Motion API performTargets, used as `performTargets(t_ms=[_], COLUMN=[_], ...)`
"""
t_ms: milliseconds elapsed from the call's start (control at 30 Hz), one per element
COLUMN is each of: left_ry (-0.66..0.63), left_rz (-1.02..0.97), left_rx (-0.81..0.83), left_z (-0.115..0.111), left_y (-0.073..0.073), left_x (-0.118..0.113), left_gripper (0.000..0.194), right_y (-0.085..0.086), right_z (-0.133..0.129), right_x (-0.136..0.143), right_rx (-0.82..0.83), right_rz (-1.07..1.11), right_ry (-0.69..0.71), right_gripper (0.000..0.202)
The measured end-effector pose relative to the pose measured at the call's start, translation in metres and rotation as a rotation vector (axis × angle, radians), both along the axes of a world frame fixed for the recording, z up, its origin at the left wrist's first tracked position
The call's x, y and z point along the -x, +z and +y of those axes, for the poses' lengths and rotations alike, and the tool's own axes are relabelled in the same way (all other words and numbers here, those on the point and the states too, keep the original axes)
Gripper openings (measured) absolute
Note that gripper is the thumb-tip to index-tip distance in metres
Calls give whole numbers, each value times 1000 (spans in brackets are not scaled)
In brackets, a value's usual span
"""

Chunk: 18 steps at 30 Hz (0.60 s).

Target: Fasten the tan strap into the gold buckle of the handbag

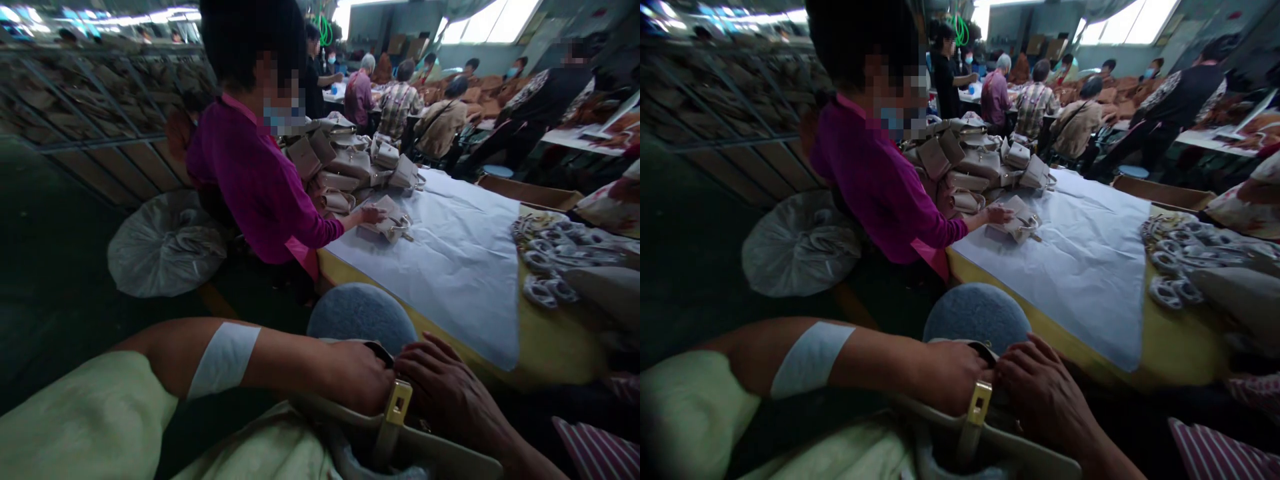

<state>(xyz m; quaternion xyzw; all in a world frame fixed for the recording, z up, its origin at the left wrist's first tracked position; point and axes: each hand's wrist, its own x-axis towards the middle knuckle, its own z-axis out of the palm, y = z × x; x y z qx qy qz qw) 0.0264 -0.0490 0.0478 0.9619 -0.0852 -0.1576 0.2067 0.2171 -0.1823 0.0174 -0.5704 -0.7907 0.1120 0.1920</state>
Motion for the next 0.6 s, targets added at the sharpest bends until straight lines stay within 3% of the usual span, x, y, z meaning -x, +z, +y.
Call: performTargets(t_ms=[100,200,300,433,533,600], left_ry=[29,-14,98,319,429,473], left_rz=[-151,-451,-605,-482,-320,-251], left_rx=[-6,-187,-320,-301,-241,-211], left_z=[6,16,24,24,21,19], left_y=[-3,-17,-37,-50,-46,-42], left_x=[12,35,59,75,72,68], left_gripper=[25,26,31,32,29,27], right_y=[-10,-22,-31,-39,-35,-28], right_z=[-2,-6,-10,-15,-18,-18], right_x=[-7,-10,-10,-7,-5,-6], right_rx=[-195,-146,-61,-32,92,90], right_rz=[-230,-297,-222,-245,-334,-372], right_ry=[79,23,-2,20,36,18], right_gripper=[14,28,23,24,18,16])
